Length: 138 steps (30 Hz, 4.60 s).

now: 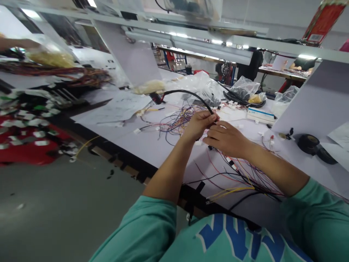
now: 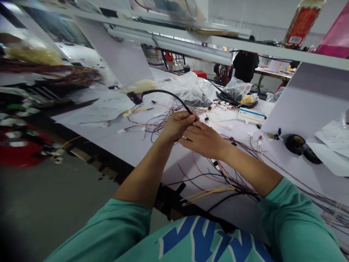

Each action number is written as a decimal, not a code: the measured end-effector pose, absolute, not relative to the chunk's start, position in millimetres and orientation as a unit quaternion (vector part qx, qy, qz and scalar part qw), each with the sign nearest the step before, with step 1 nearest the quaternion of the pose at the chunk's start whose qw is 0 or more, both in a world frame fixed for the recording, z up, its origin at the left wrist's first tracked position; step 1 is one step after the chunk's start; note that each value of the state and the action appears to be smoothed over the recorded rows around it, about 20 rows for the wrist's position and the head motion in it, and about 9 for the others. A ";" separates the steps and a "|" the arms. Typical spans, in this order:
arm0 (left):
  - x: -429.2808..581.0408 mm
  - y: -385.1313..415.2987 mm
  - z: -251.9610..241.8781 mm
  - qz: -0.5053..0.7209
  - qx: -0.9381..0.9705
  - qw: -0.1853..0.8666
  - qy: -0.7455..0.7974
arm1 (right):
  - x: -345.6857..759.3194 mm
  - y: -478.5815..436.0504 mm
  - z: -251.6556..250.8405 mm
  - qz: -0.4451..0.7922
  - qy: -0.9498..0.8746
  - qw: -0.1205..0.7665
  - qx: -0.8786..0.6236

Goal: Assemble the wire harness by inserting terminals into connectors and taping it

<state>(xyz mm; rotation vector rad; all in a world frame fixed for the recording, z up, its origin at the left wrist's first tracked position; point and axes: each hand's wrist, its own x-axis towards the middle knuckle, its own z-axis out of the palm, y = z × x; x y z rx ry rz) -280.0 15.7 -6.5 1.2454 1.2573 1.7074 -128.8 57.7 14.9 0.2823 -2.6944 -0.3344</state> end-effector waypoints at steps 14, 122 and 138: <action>-272.8 7.6 -1.3 0.599 0.585 0.292 0.463 | -118.6 102.1 4.2 0.067 -0.973 0.183 -0.122; -268.1 25.3 -28.5 0.496 0.586 0.478 0.428 | -81.3 37.4 -4.6 -0.103 -0.978 0.178 0.038; -259.7 14.0 -11.2 0.516 0.679 0.372 0.365 | -86.3 98.3 -38.5 0.350 -0.907 0.193 -0.135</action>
